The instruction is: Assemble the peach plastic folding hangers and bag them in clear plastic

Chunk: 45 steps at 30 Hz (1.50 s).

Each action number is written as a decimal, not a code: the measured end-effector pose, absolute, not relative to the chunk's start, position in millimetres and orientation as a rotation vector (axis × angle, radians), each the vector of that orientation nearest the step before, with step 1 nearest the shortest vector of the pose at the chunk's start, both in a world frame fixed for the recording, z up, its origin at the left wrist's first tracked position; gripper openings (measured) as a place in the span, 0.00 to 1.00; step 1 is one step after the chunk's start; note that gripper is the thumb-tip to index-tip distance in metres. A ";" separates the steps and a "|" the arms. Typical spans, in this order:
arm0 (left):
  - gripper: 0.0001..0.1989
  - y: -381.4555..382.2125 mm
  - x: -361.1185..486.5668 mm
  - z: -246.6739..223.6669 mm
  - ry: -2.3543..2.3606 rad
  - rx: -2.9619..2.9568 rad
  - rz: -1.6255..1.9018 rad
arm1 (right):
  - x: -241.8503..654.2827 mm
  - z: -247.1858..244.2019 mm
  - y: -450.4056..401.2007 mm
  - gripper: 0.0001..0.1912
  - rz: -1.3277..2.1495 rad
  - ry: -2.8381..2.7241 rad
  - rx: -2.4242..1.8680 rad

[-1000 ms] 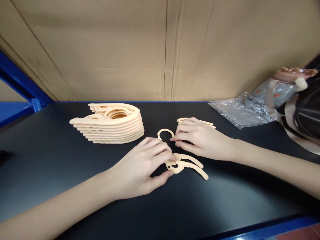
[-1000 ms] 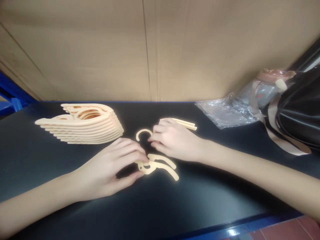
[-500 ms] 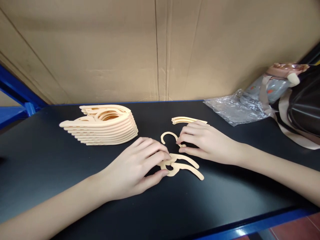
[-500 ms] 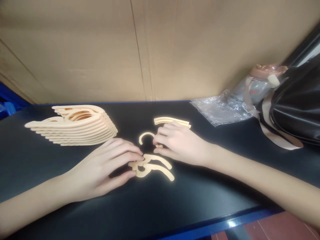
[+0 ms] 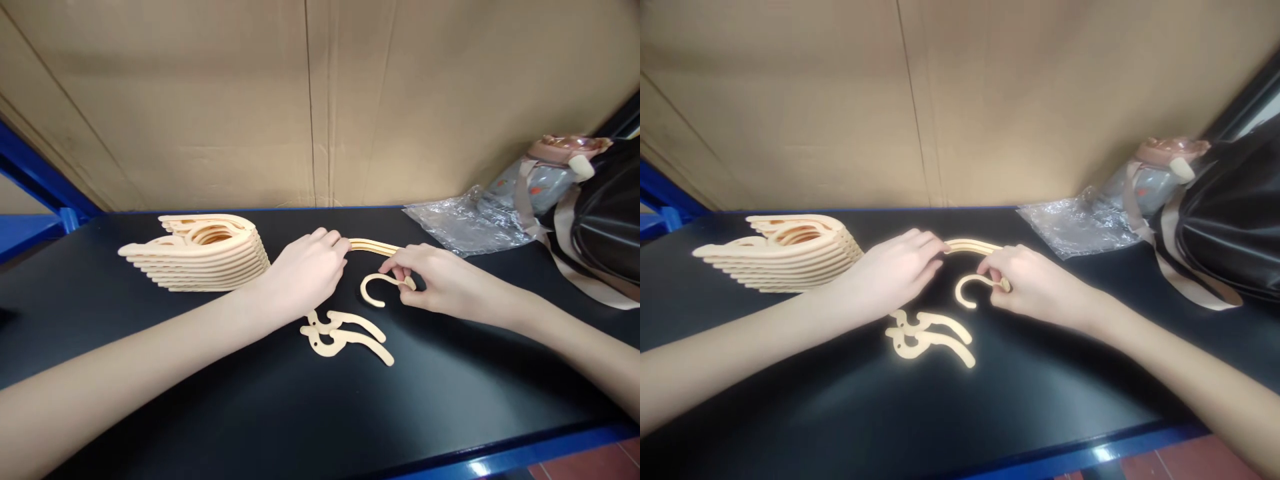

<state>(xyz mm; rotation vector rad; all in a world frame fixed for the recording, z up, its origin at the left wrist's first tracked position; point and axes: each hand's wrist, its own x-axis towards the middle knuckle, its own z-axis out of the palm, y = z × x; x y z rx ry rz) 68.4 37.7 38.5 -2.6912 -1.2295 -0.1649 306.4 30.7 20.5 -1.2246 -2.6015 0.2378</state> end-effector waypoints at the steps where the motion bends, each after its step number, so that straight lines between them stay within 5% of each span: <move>1: 0.12 42.6 74.7 38.8 -1.246 -2.684 -0.155 | 309.1 21.3 32.0 0.14 0.200 -2.603 -1.212; 8: 0.11 64.1 94.0 37.1 -1.309 -2.691 -0.134 | 324.3 34.3 42.8 0.07 0.141 -2.438 -1.162; 23: 0.05 57.1 85.9 41.0 -1.667 -2.738 -0.431 | 322.8 21.4 52.9 0.18 0.014 -2.298 -1.353; 35: 0.08 42.2 56.7 83.5 -1.779 -2.902 -1.945 | 322.7 8.5 57.5 0.16 0.145 -2.527 -1.234; 39: 0.10 26.9 35.9 78.1 -2.176 -3.070 -1.838 | 316.0 9.5 49.6 0.15 0.157 -2.554 -1.143; 45: 0.16 5.8 22.5 52.1 -2.199 -3.071 -1.147 | 309.3 22.7 33.0 0.15 0.019 -2.677 -0.889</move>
